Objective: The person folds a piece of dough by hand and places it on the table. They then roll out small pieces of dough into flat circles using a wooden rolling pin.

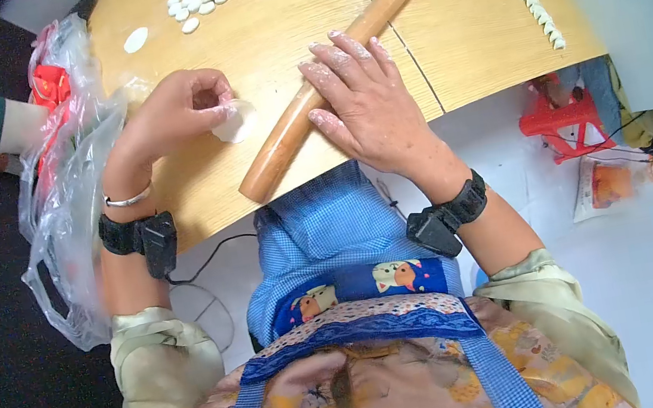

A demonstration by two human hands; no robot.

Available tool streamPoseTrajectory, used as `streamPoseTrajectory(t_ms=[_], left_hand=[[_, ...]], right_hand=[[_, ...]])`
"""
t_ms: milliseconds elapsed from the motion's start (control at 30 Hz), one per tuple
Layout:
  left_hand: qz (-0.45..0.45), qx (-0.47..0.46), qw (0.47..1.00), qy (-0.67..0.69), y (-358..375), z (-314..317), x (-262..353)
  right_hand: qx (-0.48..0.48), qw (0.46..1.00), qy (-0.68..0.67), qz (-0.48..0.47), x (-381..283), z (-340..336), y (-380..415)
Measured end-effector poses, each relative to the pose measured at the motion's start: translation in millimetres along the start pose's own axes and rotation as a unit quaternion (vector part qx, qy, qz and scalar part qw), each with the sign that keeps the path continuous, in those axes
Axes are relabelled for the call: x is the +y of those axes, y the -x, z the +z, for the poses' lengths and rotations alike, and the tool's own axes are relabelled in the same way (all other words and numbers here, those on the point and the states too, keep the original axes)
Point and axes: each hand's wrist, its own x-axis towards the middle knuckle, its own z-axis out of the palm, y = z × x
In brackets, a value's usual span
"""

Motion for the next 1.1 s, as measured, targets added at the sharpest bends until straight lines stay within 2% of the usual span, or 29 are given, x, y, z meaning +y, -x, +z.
streamPoseTrajectory(t_ms=[67, 133, 267, 300, 367, 400, 467, 500, 567, 600, 667, 800, 867, 1000, 1100], left_hand=[[0.025, -0.020, 0.999, 0.027, 0.3, 0.3, 2.5], [-0.013, -0.052, 0.972, 0.231, 1.6, 2.9, 9.2], [-0.045, -0.050, 0.965, 0.254, -12.1, 0.6, -14.6], [-0.069, -0.024, 0.959, 0.273, -11.3, -1.6, -11.0], [-0.077, 0.049, 0.955, 0.283, -11.6, -5.7, -7.5], [-0.081, 0.055, 0.957, 0.272, -9.9, -12.9, -6.4], [-0.119, 0.233, 0.947, 0.185, -14.9, -26.2, -5.6], [-0.118, 0.232, 0.948, 0.180, -17.8, -35.2, -12.4], [-0.112, 0.360, 0.908, 0.181, -21.1, -60.0, -28.0], [-0.112, 0.358, 0.910, 0.178, -26.1, -70.6, -38.0], [-0.142, 0.497, 0.849, 0.112, -36.7, -90.5, -56.8], [-0.157, 0.523, 0.832, 0.101, -42.7, -114.3, -80.9], [-0.208, 0.486, 0.848, 0.033, -43.2, -121.1, -90.0], [-0.231, 0.478, 0.845, -0.055, -40.7, -127.1, -110.2], [-0.232, 0.505, 0.824, -0.110, -40.8, -131.7, -121.3]], right_hand=[[0.005, 0.999, -0.032, 0.011, -0.9, 2.2, 0.3], [0.012, 0.999, -0.037, 0.016, -1.8, 2.5, 1.0], [0.009, 0.999, -0.050, 0.015, -0.1, 1.7, 0.7], [0.029, 0.998, -0.063, 0.006, 0.4, -0.2, -2.9], [0.006, 0.997, -0.070, 0.020, -0.9, -3.2, -0.8], [0.004, 0.998, -0.062, 0.025, -1.8, -4.0, -0.1], [0.012, 0.997, -0.070, 0.023, -1.3, -2.3, -0.1], [0.011, 0.997, -0.072, 0.025, -0.5, -1.9, 0.8], [0.018, 0.997, -0.072, 0.027, -1.3, -2.4, 1.1], [0.018, 0.997, -0.072, 0.026, -1.3, -2.4, 1.3], [0.021, 0.997, -0.072, 0.027, -0.6, -2.6, 1.2], [0.020, 0.997, -0.072, 0.024, -0.5, -3.9, 2.0], [0.020, 0.997, -0.073, 0.024, -0.8, -4.5, 1.4], [0.019, 0.997, -0.067, 0.028, -1.4, -3.8, 2.2], [0.017, 0.997, -0.065, 0.029, -1.7, -4.2, 2.8]])
